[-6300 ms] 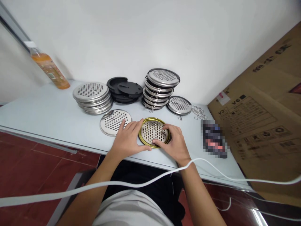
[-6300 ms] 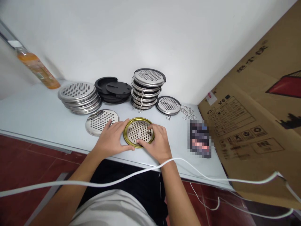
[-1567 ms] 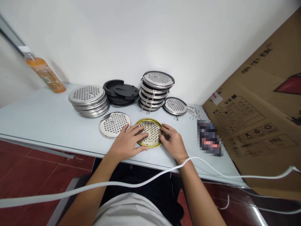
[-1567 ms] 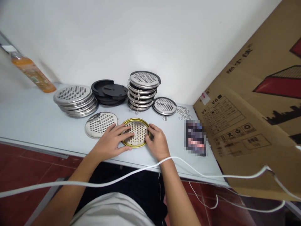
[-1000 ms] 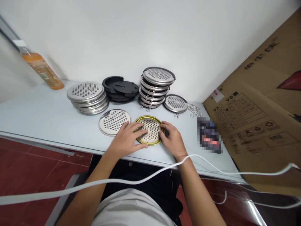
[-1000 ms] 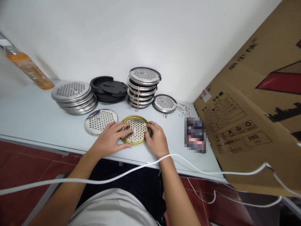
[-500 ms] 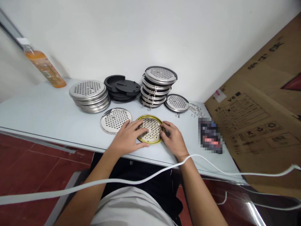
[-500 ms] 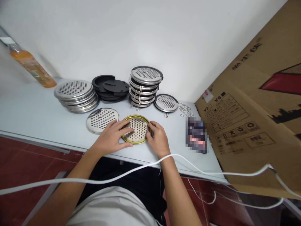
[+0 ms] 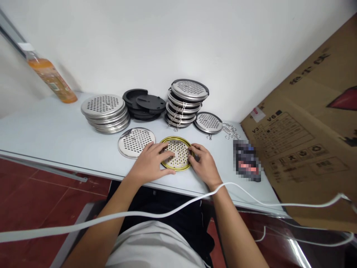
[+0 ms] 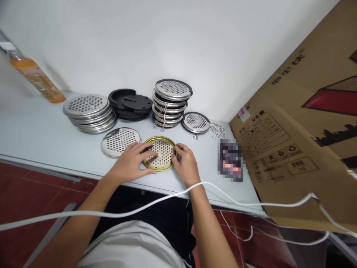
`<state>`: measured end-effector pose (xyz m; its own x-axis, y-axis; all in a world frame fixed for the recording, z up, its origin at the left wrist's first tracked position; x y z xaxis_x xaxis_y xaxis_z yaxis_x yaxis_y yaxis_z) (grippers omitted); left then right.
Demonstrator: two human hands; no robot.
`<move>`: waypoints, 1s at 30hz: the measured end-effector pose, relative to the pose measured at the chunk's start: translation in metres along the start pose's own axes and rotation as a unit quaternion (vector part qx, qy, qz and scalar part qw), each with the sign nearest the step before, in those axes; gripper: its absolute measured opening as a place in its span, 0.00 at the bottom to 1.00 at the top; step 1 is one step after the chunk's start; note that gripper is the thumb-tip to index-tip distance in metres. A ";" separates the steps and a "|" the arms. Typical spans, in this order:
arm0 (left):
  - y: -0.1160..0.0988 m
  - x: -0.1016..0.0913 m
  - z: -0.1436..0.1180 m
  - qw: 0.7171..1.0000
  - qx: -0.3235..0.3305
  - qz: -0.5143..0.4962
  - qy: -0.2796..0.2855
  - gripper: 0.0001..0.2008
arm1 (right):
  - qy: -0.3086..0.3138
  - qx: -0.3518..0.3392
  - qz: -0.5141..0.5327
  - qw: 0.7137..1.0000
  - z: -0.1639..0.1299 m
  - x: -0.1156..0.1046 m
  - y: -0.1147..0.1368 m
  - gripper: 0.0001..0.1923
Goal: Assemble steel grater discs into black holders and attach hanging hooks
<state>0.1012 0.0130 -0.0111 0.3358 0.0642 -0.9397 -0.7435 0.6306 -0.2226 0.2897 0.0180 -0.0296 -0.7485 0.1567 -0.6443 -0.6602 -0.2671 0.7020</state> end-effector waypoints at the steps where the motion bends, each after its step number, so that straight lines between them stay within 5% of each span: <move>1: 0.000 0.000 0.000 1.000 0.001 -0.001 -0.002 0.28 | 0.000 0.001 0.001 1.000 0.000 0.000 0.000 0.18; 18: 0.002 0.001 0.000 1.000 0.000 0.008 -0.001 0.28 | -0.013 0.018 0.024 0.999 0.004 0.001 -0.003 0.16; 30: -0.001 -0.001 -0.002 1.000 0.004 0.013 -0.008 0.28 | 0.008 -0.016 -0.071 0.997 0.001 0.006 0.004 0.19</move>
<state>0.0999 0.0107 -0.0104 0.3255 0.0939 -0.9409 -0.7476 0.6348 -0.1952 0.2825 0.0188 -0.0307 -0.6460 0.1800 -0.7418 -0.7573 -0.2732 0.5932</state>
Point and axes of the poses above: each hand's wrist, its own z-axis towards the middle knuckle, its own x-axis out of the palm, y = z × x, the point moved 8 cm from there along z, towards the middle knuckle, and after that the axes turned 5 degrees about z, right-handed, at the moved point
